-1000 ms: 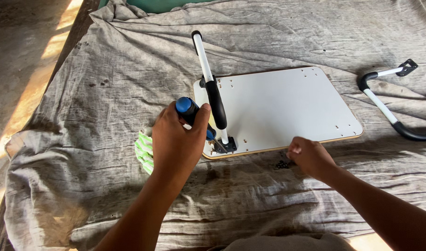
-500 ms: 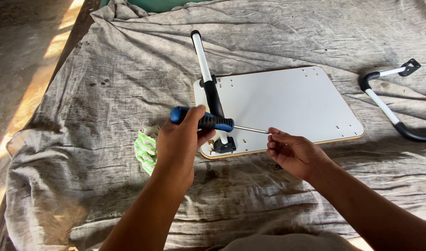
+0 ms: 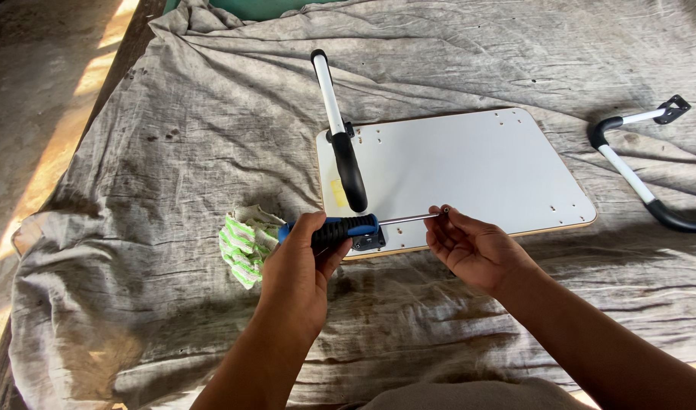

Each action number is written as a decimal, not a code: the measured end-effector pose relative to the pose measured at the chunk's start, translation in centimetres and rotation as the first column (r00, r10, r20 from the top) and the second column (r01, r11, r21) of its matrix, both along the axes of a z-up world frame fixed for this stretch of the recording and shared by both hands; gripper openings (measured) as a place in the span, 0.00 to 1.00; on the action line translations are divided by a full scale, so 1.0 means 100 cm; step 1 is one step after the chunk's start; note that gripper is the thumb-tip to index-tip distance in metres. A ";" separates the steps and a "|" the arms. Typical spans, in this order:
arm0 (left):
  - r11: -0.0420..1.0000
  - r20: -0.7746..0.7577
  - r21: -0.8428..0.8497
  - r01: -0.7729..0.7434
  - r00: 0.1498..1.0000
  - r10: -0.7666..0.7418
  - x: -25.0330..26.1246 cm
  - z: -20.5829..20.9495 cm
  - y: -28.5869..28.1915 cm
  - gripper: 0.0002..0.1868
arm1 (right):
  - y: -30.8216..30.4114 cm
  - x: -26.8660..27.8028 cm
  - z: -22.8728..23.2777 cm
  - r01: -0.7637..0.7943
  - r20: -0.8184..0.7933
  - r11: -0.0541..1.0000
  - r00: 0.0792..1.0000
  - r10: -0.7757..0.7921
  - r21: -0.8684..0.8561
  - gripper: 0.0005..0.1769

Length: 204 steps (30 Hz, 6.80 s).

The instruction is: The person uses a screwdriver to tighten screws that attach a white metal leg to a white tabletop. They insert screws and turn the screwdriver to secure the leg in place.

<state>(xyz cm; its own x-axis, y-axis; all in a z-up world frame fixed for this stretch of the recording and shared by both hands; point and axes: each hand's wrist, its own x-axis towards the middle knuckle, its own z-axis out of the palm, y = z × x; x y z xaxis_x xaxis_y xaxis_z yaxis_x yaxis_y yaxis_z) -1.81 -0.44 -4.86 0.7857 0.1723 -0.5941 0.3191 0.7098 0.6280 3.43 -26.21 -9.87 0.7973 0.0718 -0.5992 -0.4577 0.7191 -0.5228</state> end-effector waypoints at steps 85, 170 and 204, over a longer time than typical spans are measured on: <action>0.918 -0.005 0.369 -0.147 0.987 0.160 -0.013 0.009 0.060 0.18 | 0.073 0.005 -0.041 -0.393 -0.220 0.903 0.909 0.353 -0.175 0.08; 0.881 0.116 0.473 0.030 0.989 -0.096 0.054 -0.039 0.089 0.16 | 0.137 0.144 0.091 -0.365 0.306 0.803 0.786 0.537 -0.471 0.16; 0.277 0.086 0.947 0.160 0.707 -0.702 0.093 0.027 0.042 0.14 | 0.119 0.145 0.100 -0.250 0.187 0.659 0.835 0.518 -0.710 0.18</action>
<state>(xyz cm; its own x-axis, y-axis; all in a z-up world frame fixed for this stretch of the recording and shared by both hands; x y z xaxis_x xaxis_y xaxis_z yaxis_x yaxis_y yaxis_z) 7.45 3.77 -2.11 0.9923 -0.1141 0.0472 -0.0931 -0.4394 0.8934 17.92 -14.34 0.15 0.9418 0.1335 -0.3085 -0.3047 -0.0487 -0.9512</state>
